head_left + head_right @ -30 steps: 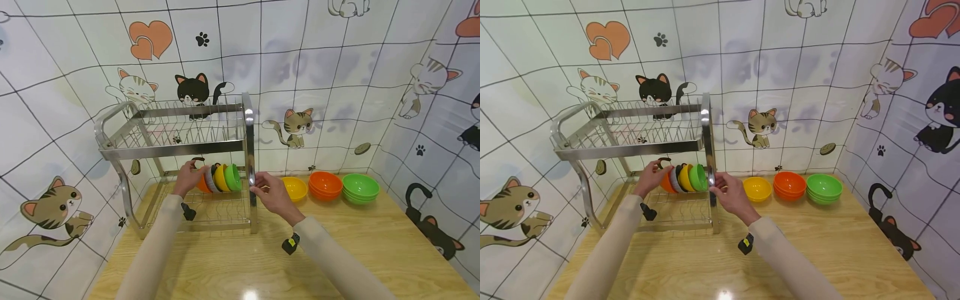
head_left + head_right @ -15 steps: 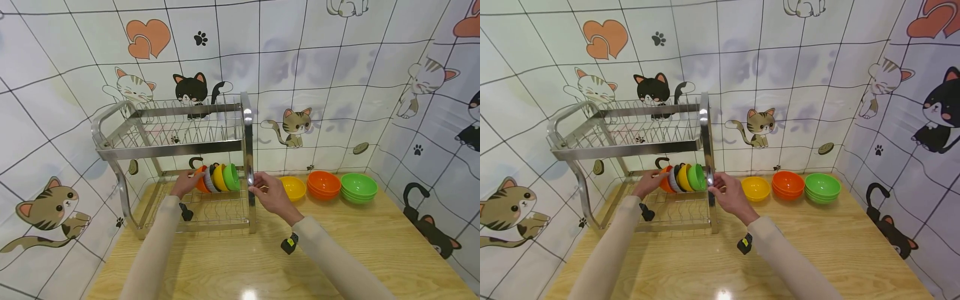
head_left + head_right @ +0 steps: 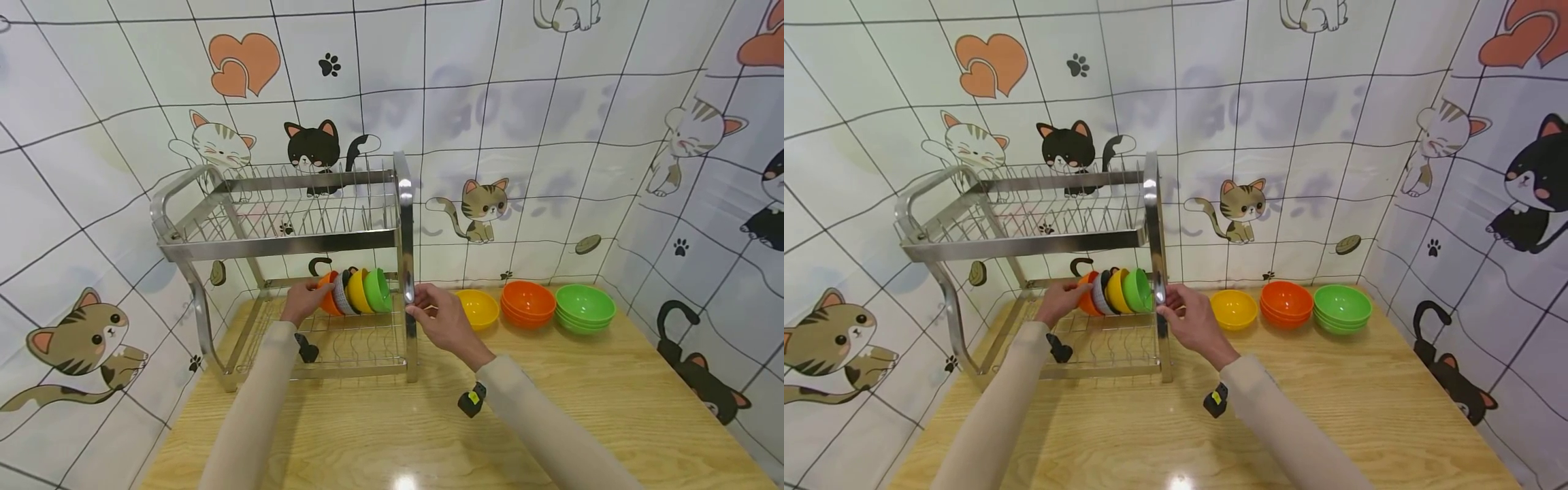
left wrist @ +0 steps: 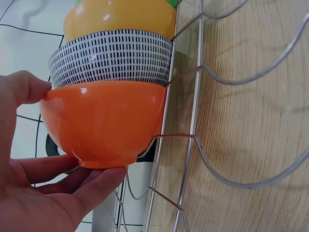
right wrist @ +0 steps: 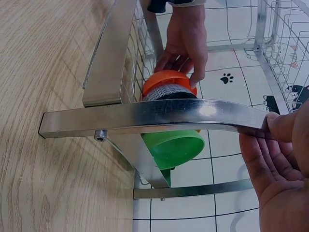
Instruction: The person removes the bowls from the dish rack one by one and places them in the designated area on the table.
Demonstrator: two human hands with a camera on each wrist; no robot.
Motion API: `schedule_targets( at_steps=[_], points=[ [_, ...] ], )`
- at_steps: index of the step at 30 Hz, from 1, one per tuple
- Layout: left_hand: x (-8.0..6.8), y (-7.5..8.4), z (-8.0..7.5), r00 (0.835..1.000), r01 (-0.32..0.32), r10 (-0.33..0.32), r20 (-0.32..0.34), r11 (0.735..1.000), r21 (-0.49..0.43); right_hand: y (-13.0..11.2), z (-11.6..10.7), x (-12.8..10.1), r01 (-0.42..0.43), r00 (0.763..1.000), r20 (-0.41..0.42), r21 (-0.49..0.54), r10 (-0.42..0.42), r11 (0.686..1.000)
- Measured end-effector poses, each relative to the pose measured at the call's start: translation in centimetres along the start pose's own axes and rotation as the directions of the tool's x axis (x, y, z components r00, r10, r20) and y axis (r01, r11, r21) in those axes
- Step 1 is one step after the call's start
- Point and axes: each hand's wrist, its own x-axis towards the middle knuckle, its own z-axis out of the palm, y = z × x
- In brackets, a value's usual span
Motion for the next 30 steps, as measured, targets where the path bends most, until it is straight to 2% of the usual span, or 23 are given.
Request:
schedule_targets(
  at_steps=[9, 14, 19, 23, 30],
  points=[
    [-0.6, 0.7, 0.1, 0.998, -0.029, 0.029, -0.058, 1.0, -0.005, 0.3, 0.2, -0.1, 0.009, 1.0, 0.0, 0.001, -0.009, 1.0],
    [-0.9, 1.4, -0.3, 0.995, -0.027, 0.028, -0.093, 1.0, 0.012, 0.4, 0.2, 0.0, 0.02, 1.0, -0.006, -0.005, -0.02, 1.0],
    [-1.2, 1.8, -0.7, 0.991, -0.055, 0.057, -0.119, 0.998, 0.014, 0.5, 0.2, 0.1, 0.025, 1.0, -0.009, -0.006, -0.025, 1.0],
    [-1.3, 1.9, -0.8, 0.984, -0.08, 0.083, -0.16, 0.997, 0.022, 0.5, 0.1, 0.1, 0.019, 1.0, -0.004, -0.014, -0.02, 1.0],
    [-1.6, 2.1, -1.3, 0.96, -0.127, 0.131, -0.249, 0.991, 0.031, 0.6, 0.0, 0.1, 0.016, 1.0, -0.001, -0.023, -0.016, 1.0]
  ],
)
